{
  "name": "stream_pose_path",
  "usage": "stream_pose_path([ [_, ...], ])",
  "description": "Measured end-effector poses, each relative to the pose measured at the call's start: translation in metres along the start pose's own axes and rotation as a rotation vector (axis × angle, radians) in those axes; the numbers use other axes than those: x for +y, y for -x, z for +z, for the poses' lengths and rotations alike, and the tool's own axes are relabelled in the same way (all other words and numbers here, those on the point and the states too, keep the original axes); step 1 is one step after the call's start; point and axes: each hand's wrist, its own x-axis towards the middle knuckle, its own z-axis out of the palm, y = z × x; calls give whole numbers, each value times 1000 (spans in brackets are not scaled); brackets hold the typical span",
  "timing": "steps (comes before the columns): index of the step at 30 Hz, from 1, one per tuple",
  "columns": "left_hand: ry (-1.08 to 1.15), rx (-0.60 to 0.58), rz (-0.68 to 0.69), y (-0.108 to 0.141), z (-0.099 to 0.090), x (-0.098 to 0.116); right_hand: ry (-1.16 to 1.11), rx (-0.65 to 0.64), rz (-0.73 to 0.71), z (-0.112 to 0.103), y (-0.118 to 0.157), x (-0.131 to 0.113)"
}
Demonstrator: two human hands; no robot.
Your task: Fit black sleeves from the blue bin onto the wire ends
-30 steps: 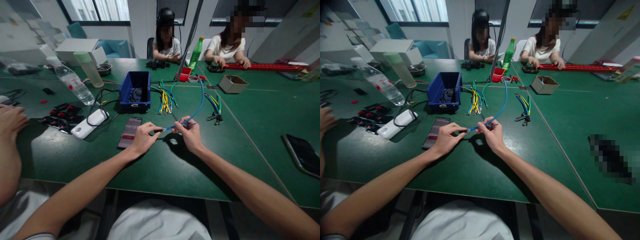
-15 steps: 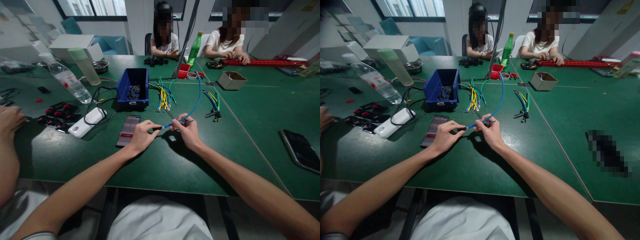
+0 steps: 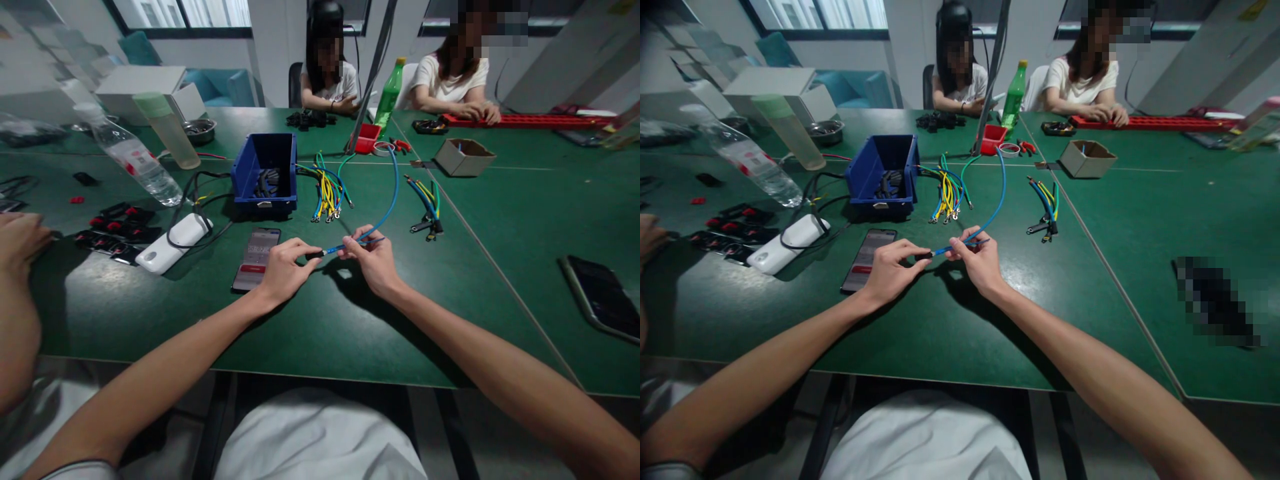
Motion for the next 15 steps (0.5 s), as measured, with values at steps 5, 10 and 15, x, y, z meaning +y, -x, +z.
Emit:
stream_pose_path([
  [5, -2, -2, 4, 1, 0, 0, 8, 7, 1, 1, 1, 0],
  [10, 2, 0, 8, 0, 0, 0, 13, 3, -2, 0, 1, 0],
  [15, 4, -5, 9, 0, 1, -1, 25, 3, 6, 0, 0, 0],
])
